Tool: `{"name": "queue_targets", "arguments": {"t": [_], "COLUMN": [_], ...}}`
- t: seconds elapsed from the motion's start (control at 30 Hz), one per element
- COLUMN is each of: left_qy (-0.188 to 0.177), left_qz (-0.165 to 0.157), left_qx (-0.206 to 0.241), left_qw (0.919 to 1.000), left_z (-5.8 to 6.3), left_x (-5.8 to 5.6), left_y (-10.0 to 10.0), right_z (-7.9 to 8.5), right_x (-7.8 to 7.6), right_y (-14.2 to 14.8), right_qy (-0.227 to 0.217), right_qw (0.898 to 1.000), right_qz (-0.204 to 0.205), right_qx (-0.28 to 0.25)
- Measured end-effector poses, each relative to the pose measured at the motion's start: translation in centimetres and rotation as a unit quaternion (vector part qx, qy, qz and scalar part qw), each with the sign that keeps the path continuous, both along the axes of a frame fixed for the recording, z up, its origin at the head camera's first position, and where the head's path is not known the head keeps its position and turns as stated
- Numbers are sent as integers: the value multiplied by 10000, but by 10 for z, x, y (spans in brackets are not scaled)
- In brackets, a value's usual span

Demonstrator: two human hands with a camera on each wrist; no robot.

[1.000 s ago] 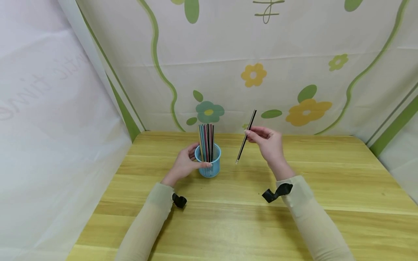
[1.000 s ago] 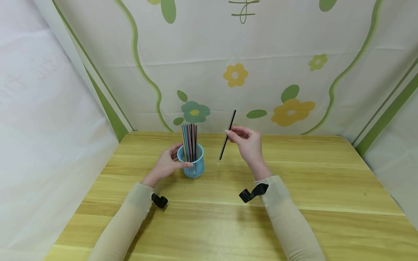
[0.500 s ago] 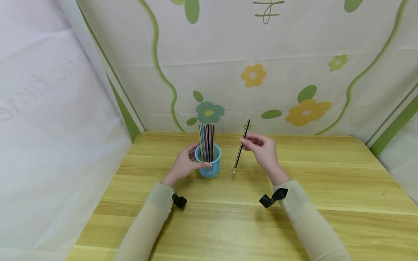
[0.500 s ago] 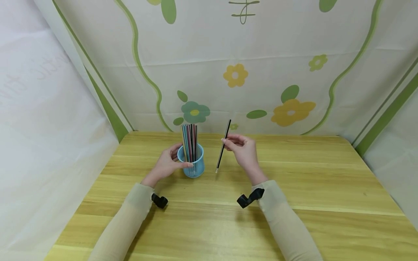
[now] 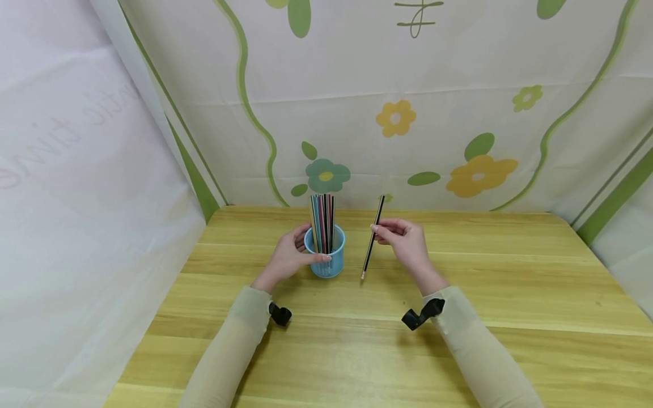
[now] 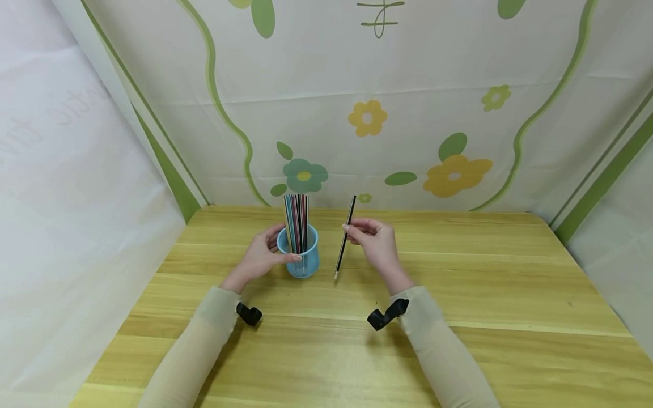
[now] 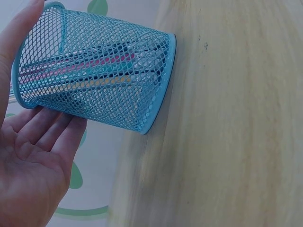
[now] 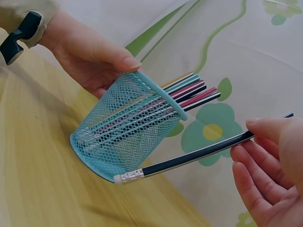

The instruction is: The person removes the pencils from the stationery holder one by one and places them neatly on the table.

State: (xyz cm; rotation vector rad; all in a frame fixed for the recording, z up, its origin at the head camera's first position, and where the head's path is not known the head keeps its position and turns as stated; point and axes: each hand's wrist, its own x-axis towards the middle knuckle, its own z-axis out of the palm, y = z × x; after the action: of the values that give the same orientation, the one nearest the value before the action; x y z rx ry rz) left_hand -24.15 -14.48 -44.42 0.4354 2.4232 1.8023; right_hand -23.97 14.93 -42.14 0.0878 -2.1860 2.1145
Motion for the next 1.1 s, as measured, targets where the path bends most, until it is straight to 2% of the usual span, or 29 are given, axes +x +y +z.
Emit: {"name": "queue_targets", "arguments": {"t": [0.43,0.83,1.1], "left_qy": [-24,-155,-76], "left_qz": [-9,-6,-29], "left_qx": [27,13,31], "left_qw": [10000,9999,10000], "left_z": [0,0,1], "left_x": [0,0,0], "left_y": [0,0,0], "right_z": [-16,-21,-24], "right_x": [-3,-6,-8], "right_y": [-2,-5,-5], "right_qy": [-470,-638,-711], "right_qw": [9988,9976,9970], "right_qz": [104,220,310], "right_qx": [-4,-138,-35]}}
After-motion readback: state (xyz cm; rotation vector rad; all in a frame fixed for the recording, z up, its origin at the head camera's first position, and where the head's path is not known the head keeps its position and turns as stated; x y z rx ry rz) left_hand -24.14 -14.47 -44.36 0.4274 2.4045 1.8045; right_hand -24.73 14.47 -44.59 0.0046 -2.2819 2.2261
